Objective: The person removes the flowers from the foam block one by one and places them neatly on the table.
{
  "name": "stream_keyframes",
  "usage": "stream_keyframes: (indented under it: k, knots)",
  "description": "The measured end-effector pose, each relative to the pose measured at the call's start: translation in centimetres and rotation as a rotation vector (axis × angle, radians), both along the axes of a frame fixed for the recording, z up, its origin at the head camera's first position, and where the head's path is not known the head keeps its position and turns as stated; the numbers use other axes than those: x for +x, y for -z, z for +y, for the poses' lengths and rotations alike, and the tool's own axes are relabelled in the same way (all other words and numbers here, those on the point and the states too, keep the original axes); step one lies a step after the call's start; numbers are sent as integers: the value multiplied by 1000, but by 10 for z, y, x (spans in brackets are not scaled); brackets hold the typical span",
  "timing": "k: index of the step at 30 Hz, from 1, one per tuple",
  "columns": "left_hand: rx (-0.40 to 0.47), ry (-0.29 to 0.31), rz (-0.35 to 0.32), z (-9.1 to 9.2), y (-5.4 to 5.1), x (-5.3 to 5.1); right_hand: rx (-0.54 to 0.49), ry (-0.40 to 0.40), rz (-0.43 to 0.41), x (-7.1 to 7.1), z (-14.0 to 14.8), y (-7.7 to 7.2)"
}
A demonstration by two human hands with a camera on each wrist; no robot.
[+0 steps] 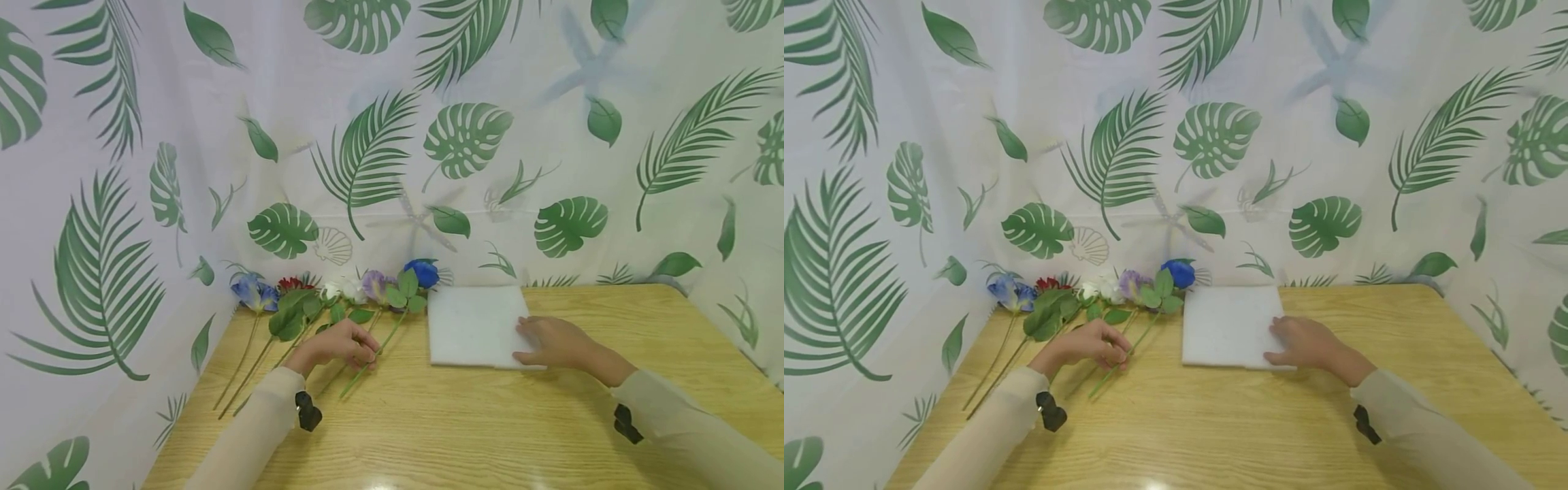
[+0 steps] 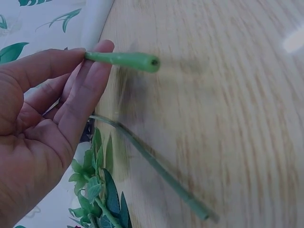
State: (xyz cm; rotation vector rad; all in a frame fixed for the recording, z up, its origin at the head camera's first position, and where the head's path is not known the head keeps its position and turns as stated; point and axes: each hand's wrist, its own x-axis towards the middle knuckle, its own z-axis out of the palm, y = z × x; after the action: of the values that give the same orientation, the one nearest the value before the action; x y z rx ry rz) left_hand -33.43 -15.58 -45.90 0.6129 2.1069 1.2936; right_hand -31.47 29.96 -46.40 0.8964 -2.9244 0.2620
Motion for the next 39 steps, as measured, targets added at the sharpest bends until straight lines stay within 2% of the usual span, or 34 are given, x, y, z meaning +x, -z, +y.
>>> stream_keyframes:
  k: [16, 26, 39]
  knots:
    - [-30, -59, -50, 1, 1, 3, 21, 6, -11, 3, -2, -2]
    - [-93, -70, -22, 2, -2, 6, 15, 24, -25, 3, -3, -3]
    - [-159, -111, -26, 5, -2, 5, 4, 37, -37, 3, -3, -3]
